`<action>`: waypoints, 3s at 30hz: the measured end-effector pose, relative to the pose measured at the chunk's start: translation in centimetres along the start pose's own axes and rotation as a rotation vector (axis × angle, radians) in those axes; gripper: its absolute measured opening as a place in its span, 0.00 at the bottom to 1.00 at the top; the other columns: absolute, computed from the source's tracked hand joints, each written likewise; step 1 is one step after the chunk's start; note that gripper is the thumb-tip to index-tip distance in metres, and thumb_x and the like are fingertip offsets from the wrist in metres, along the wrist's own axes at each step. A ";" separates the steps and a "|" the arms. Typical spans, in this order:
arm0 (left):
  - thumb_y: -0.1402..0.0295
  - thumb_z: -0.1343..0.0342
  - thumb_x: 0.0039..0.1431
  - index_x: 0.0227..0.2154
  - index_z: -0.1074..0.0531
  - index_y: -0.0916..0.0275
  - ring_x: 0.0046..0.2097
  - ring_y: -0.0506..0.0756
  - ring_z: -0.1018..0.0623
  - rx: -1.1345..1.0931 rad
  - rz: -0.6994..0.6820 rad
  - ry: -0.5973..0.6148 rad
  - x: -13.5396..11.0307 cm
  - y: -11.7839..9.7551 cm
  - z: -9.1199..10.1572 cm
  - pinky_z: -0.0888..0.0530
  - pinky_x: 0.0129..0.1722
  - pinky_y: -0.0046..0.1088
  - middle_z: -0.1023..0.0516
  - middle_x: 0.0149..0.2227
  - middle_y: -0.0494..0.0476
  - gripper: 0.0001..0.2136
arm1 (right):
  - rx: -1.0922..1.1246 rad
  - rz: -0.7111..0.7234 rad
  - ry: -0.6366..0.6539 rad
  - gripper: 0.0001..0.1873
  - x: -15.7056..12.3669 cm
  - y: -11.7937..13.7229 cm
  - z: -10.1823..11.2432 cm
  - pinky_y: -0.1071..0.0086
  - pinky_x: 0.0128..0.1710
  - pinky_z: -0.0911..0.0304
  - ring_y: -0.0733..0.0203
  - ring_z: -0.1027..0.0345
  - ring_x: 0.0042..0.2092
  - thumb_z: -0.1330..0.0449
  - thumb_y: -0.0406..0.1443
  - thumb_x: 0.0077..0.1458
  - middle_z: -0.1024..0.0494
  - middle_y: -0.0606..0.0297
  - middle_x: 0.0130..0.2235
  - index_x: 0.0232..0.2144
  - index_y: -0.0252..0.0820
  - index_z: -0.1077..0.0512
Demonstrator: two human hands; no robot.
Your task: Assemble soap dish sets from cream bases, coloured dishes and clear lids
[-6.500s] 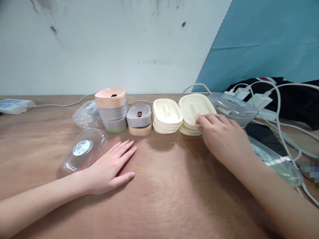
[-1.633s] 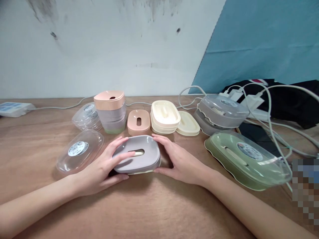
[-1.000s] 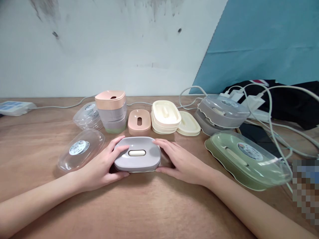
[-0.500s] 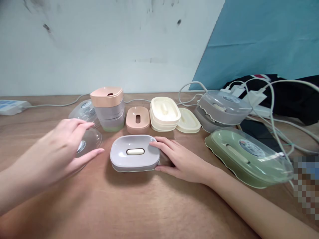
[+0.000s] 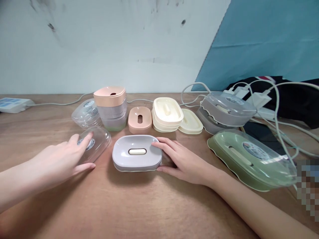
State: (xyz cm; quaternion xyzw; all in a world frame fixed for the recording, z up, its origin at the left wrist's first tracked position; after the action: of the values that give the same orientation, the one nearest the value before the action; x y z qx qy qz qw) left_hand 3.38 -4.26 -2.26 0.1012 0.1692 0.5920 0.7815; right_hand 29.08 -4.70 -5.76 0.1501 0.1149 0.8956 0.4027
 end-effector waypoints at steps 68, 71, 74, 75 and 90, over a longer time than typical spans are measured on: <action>0.63 0.42 0.54 0.57 0.51 0.57 0.63 0.66 0.45 -1.138 -0.557 -0.374 1.1 -5.7 -0.1 0.42 0.59 0.49 0.48 0.62 0.66 0.31 | 0.112 0.011 -0.042 0.50 0.1 0.1 0.1 0.53 0.51 0.36 0.48 0.39 0.58 0.41 0.44 0.54 0.40 0.52 0.62 0.64 0.49 0.72; 0.65 0.42 0.55 0.56 0.45 0.56 0.63 0.65 0.46 -0.993 -0.640 -0.407 0.7 -6.3 0.3 0.42 0.58 0.48 0.48 0.62 0.64 0.27 | 0.123 0.034 -0.045 0.52 0.0 0.3 0.0 0.52 0.51 0.36 0.48 0.38 0.57 0.42 0.44 0.54 0.42 0.53 0.63 0.64 0.52 0.76; 0.66 0.43 0.56 0.56 0.43 0.56 0.63 0.63 0.45 -0.958 -0.671 -0.422 0.7 -6.7 0.6 0.41 0.58 0.46 0.48 0.62 0.64 0.25 | 0.068 0.037 -0.046 0.47 0.0 0.3 0.1 0.52 0.52 0.37 0.47 0.40 0.58 0.41 0.44 0.53 0.43 0.57 0.63 0.64 0.56 0.67; 0.66 0.42 0.55 0.55 0.42 0.57 0.63 0.63 0.45 -0.962 -0.666 -0.425 0.8 -6.7 0.6 0.41 0.58 0.46 0.47 0.62 0.64 0.25 | 0.069 0.036 -0.053 0.45 0.0 0.3 0.2 0.53 0.53 0.37 0.48 0.40 0.59 0.40 0.44 0.53 0.43 0.58 0.63 0.64 0.56 0.64; 0.65 0.38 0.50 0.49 0.33 0.60 0.61 0.64 0.41 -1.037 -0.570 -0.285 1.9 -6.6 2.2 0.36 0.54 0.47 0.38 0.58 0.66 0.22 | 0.318 -0.076 -0.086 0.45 0.2 -0.9 0.0 0.59 0.54 0.37 0.51 0.39 0.58 0.35 0.44 0.47 0.37 0.59 0.61 0.62 0.52 0.52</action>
State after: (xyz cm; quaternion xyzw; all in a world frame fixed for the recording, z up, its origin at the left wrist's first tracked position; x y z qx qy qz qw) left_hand 10.58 -4.21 -2.90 -0.2638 -0.2271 0.3454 0.8715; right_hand 29.59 -3.96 -6.01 0.2454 0.2433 0.8432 0.4119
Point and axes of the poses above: each hand's wrist, its own x-axis towards the middle knuckle, its own z-axis out of the back of the hand, y = z × x, the point moved 7 cm from there along x, towards the middle knuckle
